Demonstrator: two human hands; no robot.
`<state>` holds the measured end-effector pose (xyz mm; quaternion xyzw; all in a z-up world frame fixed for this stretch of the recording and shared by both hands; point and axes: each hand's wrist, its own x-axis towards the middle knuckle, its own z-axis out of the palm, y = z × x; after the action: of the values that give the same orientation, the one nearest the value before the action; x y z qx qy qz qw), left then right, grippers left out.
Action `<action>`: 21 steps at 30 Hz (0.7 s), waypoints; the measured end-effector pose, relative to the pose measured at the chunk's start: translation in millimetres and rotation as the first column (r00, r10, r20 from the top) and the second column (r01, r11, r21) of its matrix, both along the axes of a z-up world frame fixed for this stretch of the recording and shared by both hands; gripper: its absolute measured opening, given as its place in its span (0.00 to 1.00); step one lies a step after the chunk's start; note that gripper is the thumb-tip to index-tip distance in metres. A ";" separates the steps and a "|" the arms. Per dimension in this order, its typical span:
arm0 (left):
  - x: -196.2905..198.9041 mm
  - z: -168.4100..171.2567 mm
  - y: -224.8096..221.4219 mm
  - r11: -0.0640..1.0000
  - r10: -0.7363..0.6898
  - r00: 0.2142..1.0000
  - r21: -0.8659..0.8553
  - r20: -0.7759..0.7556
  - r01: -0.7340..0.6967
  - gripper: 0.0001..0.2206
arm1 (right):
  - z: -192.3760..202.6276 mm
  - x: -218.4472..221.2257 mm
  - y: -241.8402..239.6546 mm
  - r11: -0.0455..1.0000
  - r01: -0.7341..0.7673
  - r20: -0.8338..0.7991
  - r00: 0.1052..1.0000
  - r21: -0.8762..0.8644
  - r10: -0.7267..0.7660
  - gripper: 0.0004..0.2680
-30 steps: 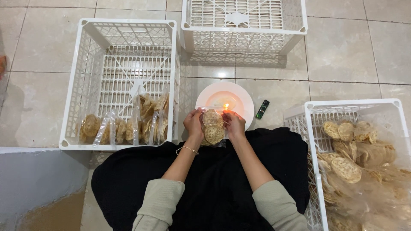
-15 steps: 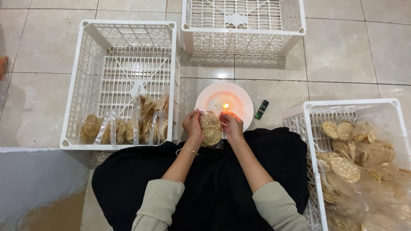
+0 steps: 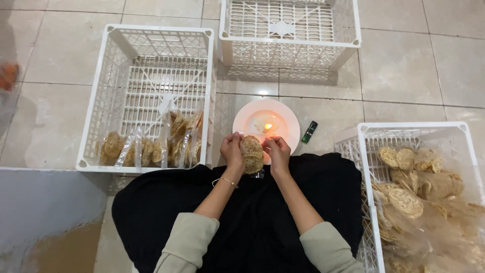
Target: Sealing plastic bags containing food items using a candle flame
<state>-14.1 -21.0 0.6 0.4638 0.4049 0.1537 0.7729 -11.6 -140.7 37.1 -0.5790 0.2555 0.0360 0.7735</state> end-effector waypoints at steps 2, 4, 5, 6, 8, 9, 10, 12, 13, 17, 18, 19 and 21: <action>3.1 -18.5 -0.6 1.000 0.013 1.000 -0.006 0.003 -0.013 0.04 | -9.0 -0.4 -2.7 1.000 -0.014 0.016 1.000 -0.012 0.014 0.04; 1.9 -23.1 1.2 0.999 0.034 0.999 -0.014 0.006 -0.034 0.04 | -13.5 -1.4 -2.9 0.999 -0.035 0.032 0.999 -0.025 0.036 0.04; -0.3 -18.4 2.1 0.999 0.037 0.999 -0.028 0.003 -0.037 0.03 | -13.4 -2.0 -2.7 0.999 -0.031 0.026 0.999 -0.031 0.032 0.03; -2.7 -14.1 2.7 0.998 0.041 0.999 -0.043 0.000 -0.041 0.03 | -13.5 -2.7 -2.7 0.999 -0.028 0.021 0.999 -0.037 0.029 0.02; -3.5 -16.3 1.3 0.996 0.068 0.998 -0.055 0.009 -0.068 0.04 | -6.8 -3.8 -1.6 0.998 -0.048 0.028 0.998 -0.045 0.050 0.02; -3.8 -17.3 0.4 0.995 0.079 0.997 -0.068 0.015 -0.078 0.04 | -3.3 -4.5 -1.4 0.997 -0.052 0.032 0.998 -0.054 0.054 0.02; -5.9 -20.7 1.4 0.994 0.090 0.996 -0.065 0.018 -0.089 0.04 | -3.4 -5.6 -0.9 0.997 -0.063 0.035 0.997 -0.051 0.065 0.02; -8.3 -27.3 2.4 0.998 0.055 0.998 -0.028 -0.003 -0.055 0.05 | -3.0 -6.5 -1.2 0.997 -0.074 0.014 0.997 0.015 0.074 0.03; -7.4 -28.6 1.5 0.998 0.064 0.998 -0.026 0.002 -0.064 0.05 | 4.2 -6.7 -0.5 0.996 -0.084 0.019 0.996 0.017 0.083 0.03; -12.5 -32.0 2.3 0.994 0.085 0.996 -0.066 0.022 -0.083 0.05 | 7.3 -9.1 -1.1 0.990 -0.113 0.004 0.994 0.084 0.113 0.07; -13.1 -33.2 2.4 0.995 0.078 0.997 -0.063 0.028 -0.077 0.05 | 0.9 -8.1 -3.0 0.991 -0.115 0.017 0.993 0.070 0.114 0.08; -13.0 -32.1 1.8 0.995 0.081 0.996 -0.062 0.028 -0.080 0.05 | -3.2 -6.5 -4.3 0.990 -0.118 0.018 0.993 0.071 0.117 0.08; -13.3 -29.1 -0.5 0.994 0.088 0.995 -0.061 0.053 -0.085 0.06 | -10.2 -3.9 -7.8 0.992 -0.099 0.003 0.995 0.077 0.099 0.08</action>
<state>-27.4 -21.5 -28.5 0.4183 0.4073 0.1880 0.7898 -15.5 -148.4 27.0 -0.5605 0.2249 0.0844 0.7925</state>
